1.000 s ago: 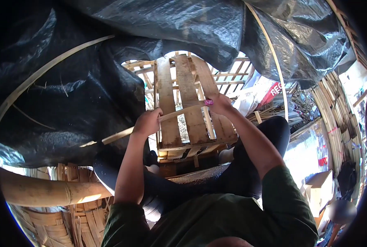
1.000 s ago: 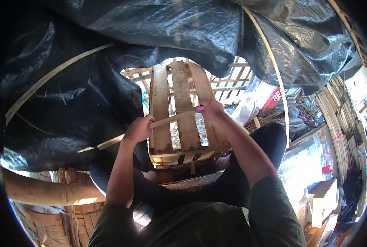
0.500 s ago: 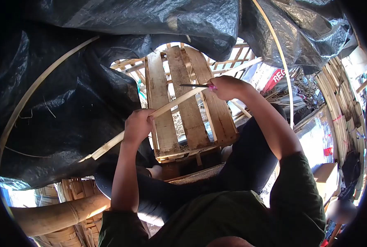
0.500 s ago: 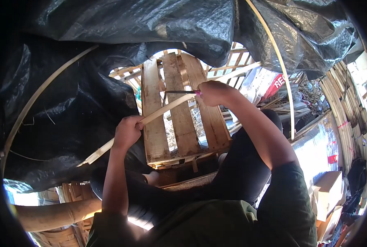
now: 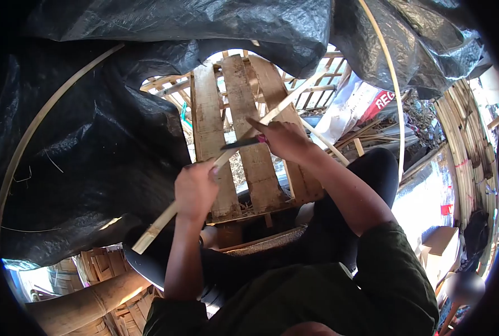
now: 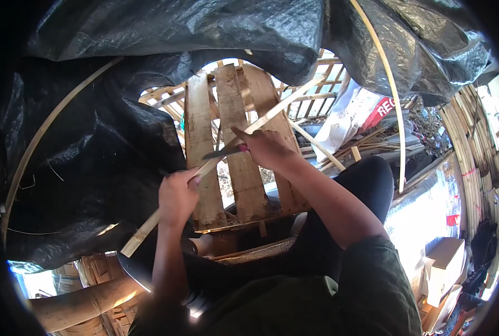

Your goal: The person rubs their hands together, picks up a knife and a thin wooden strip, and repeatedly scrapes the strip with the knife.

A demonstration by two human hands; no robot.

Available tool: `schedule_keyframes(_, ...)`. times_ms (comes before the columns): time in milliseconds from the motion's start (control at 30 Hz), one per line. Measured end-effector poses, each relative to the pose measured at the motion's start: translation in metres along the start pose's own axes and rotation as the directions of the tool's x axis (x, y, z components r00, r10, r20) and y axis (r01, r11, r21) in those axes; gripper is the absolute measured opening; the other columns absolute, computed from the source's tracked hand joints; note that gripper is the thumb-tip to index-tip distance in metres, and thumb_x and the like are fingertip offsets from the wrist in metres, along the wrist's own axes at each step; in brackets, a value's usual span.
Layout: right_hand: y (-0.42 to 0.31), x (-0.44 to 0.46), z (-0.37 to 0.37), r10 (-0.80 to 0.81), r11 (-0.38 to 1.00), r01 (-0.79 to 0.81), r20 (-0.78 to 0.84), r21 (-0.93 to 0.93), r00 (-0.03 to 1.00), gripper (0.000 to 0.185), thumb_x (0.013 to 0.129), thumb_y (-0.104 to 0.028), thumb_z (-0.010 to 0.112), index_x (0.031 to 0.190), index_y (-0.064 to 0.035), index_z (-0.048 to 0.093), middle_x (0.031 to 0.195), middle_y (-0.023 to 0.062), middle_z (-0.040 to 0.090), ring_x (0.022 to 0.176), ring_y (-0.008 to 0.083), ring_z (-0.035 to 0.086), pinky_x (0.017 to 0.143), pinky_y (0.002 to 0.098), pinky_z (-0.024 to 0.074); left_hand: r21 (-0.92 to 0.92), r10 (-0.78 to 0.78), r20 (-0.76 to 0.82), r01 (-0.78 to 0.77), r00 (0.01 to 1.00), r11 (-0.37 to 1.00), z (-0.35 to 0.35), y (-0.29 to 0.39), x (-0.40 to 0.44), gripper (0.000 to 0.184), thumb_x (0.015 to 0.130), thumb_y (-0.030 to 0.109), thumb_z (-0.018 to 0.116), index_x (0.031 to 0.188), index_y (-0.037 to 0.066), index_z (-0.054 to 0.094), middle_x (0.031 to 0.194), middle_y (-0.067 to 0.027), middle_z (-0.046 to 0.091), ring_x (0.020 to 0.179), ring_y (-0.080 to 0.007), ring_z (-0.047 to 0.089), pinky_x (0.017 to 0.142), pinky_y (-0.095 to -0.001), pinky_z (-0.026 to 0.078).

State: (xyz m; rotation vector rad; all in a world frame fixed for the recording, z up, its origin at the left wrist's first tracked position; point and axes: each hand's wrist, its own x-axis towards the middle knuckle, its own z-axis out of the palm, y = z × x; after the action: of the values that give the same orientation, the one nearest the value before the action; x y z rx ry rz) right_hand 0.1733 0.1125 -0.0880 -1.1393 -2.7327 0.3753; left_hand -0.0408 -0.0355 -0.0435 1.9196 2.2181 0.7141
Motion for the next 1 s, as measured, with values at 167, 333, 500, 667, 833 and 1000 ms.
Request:
schedule_keyframes(167, 0.011, 0.004, 0.019, 0.115, 0.979, -0.094, -0.109, 0.181, 0.987, 0.011, 0.089, -0.007, 0.060, 0.098, -0.0106, 0.064, 0.085, 0.0191, 0.069, 0.083, 0.0389, 0.068, 0.071, 0.0482, 0.0512, -0.244, 0.031, 0.008, -0.028, 0.999, 0.969, 0.009, 0.006, 0.002, 0.009, 0.082, 0.005, 0.071, 0.090, 0.005, 0.073, 0.082, -0.0171, 0.070, 0.076, -0.0350, 0.070, 0.068, -0.0409, 0.055)
schedule_keyframes(333, 0.043, -0.005, 0.030, 0.135, 0.986, -0.104, -0.259, 0.129, 0.957, 0.012, 0.088, -0.005, 0.061, 0.099, -0.0104, 0.064, 0.084, 0.0174, 0.069, 0.079, 0.0393, 0.068, 0.066, 0.0467, 0.0515, -0.371, 0.086, -0.119, -0.125, 0.989, 0.920, -0.029, -0.001, 0.006, 0.006, 0.081, -0.005, 0.069, 0.083, -0.002, 0.073, 0.084, -0.0161, 0.074, 0.074, -0.0234, 0.074, 0.068, -0.0290, 0.055)
schedule_keyframes(500, 0.062, -0.005, 0.033, 0.052, 0.996, -0.024, -0.342, 0.085, 0.938, 0.017, 0.083, -0.001, 0.065, 0.098, -0.0085, 0.064, 0.079, 0.0161, 0.069, 0.074, 0.0364, 0.069, 0.063, 0.0450, 0.0518, 0.004, 0.015, 0.054, -0.015, 0.998, 1.000, -0.054, -0.005, -0.014, 0.021, 0.087, 0.008, 0.068, 0.107, 0.001, 0.065, 0.091, -0.0177, 0.071, 0.084, -0.0366, 0.068, 0.074, -0.0397, 0.053)
schedule_keyframes(667, 0.069, 0.000, 0.031, 0.043, 0.994, -0.002, -0.380, 0.108, 0.924, 0.007, 0.089, -0.012, 0.063, 0.096, -0.0103, 0.064, 0.076, 0.0191, 0.067, 0.075, 0.0408, 0.067, 0.063, 0.0496, 0.0521, -0.118, 0.019, 0.426, 0.035, 0.905, 0.992, -0.067, -0.013, -0.027, 0.029, 0.088, 0.010, 0.069, 0.116, 0.006, 0.066, 0.088, -0.0201, 0.068, 0.080, -0.0397, 0.066, 0.067, -0.0378, 0.050)
schedule_keyframes(833, 0.068, 0.012, 0.033, 0.051, 0.996, -0.021, -0.335, 0.092, 0.941, 0.013, 0.091, -0.018, 0.063, 0.103, -0.0138, 0.068, 0.081, 0.0191, 0.069, 0.077, 0.0407, 0.068, 0.067, 0.0513, 0.0527, -0.150, -0.015, 0.516, 0.108, 0.856, 0.983, -0.071, -0.022, -0.036, 0.037, 0.094, 0.008, 0.060, 0.131, 0.006, 0.060, 0.082, -0.0192, 0.067, 0.065, -0.0327, 0.067, 0.064, -0.0360, 0.050)
schedule_keyframes(1000, 0.068, 0.032, 0.025, 0.291, 0.938, -0.247, -0.168, 0.242, 0.942, 0.018, 0.089, -0.020, 0.072, 0.102, -0.0074, 0.068, 0.078, 0.0178, 0.069, 0.066, 0.0311, 0.069, 0.062, 0.0423, 0.0538, -0.238, -0.052, 0.483, 0.188, 0.874, 0.953, -0.055, -0.034, -0.043, 0.028, 0.097, 0.008, 0.055, 0.124, 0.006, 0.063, 0.078, -0.0167, 0.067, 0.066, -0.0350, 0.066, 0.064, -0.0382, 0.051)
